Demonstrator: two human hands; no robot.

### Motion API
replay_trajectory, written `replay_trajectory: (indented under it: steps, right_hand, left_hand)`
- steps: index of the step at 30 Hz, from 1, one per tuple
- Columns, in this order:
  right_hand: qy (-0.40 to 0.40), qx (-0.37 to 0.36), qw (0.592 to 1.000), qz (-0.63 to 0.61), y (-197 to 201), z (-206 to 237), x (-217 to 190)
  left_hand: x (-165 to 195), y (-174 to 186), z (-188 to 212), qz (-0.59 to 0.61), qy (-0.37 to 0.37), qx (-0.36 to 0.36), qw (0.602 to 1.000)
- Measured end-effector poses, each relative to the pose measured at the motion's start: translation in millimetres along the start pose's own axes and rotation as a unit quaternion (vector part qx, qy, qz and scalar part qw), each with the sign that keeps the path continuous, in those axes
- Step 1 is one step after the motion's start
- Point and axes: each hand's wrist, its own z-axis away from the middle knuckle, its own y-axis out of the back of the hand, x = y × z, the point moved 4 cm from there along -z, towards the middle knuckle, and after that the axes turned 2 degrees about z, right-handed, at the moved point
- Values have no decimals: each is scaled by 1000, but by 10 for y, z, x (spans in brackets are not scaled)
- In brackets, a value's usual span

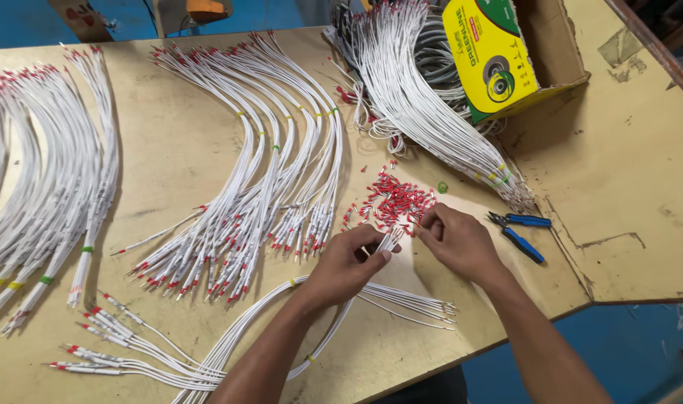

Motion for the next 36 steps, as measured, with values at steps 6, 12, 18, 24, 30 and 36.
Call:
replay_trajectory:
  steps: [6, 12, 18, 24, 30, 36]
  right_hand:
    - [0, -26, 1000, -3, -82, -134, 36]
    - [66, -32, 978, -194, -162, -279, 141]
    - [65, -89, 826, -553, -232, -432, 188]
    - [66, -121, 760, -635, -508, -343, 125]
    - [83, -103, 794, -593, -449, -223, 89]
    - [92, -119, 815, -560, -364, -146, -35]
  left_hand:
    - [24, 16, 35, 31, 31, 1, 999]
    - [40, 63, 61, -1, 16, 8, 1000]
    - [-27, 86, 51, 46, 40, -7, 998]
    - [-107, 89, 44, 55, 15, -16, 998]
    - [-129, 73, 71, 75, 58, 1, 996]
    - [-68, 66, 86, 37, 84, 17, 996]
